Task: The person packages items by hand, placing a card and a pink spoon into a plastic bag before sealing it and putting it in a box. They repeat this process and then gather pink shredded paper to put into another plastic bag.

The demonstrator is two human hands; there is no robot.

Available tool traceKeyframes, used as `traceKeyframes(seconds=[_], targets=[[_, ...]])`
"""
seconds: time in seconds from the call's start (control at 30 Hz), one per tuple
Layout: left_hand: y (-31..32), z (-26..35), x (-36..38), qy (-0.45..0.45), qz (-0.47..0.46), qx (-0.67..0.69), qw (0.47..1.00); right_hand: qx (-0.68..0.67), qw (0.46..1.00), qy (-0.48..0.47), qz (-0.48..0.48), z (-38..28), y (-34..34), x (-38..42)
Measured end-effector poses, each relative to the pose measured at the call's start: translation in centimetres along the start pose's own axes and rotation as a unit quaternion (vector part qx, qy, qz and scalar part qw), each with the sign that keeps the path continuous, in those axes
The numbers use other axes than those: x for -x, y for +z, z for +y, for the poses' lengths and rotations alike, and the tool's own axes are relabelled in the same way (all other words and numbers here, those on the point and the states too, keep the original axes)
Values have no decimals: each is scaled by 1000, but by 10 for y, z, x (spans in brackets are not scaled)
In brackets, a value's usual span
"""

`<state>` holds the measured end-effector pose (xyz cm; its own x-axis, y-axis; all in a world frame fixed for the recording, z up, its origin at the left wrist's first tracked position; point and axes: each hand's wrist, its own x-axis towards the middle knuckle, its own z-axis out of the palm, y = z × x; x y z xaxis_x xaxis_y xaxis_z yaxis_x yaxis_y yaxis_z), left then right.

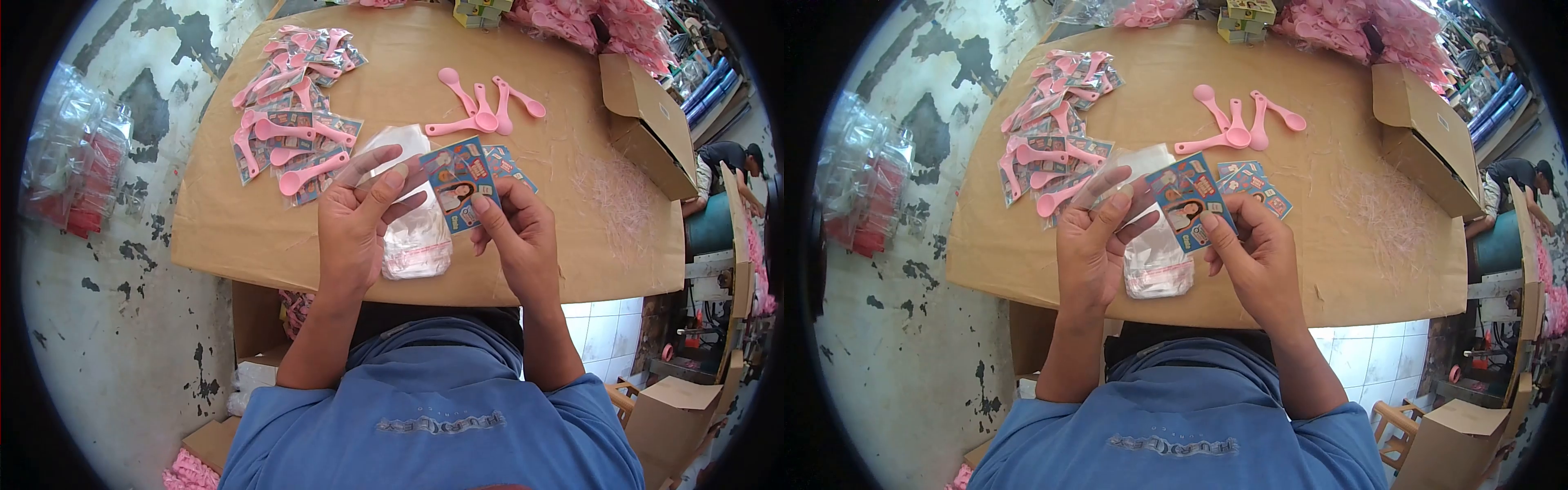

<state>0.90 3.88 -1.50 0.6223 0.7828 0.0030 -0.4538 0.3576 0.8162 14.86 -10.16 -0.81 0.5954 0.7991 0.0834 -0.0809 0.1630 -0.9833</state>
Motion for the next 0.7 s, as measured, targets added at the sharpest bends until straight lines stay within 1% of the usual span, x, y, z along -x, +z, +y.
traceKeyframes(seconds=[0.1,0.2,0.3,0.4,0.5,0.6,0.7], targets=[[5,-2,-1,8,-4,-12,1000,57,995,53,-66,-1,-11,0],[-1,-7,-1,8,-42,-34,999,98,985,75,-117,-8,-19,-3],[5,-8,-1,6,-28,-32,999,43,997,32,-52,-6,-17,-7],[4,-10,-4,5,-38,-10,999,-15,998,40,-37,2,-23,-10],[12,-12,-2,0,-42,-1,999,-60,997,39,-25,3,-10,-9],[12,-19,3,12,-60,-19,998,-46,999,8,-19,2,1,-11],[12,-15,8,10,-52,-54,997,-30,999,-27,5,11,9,-13]])
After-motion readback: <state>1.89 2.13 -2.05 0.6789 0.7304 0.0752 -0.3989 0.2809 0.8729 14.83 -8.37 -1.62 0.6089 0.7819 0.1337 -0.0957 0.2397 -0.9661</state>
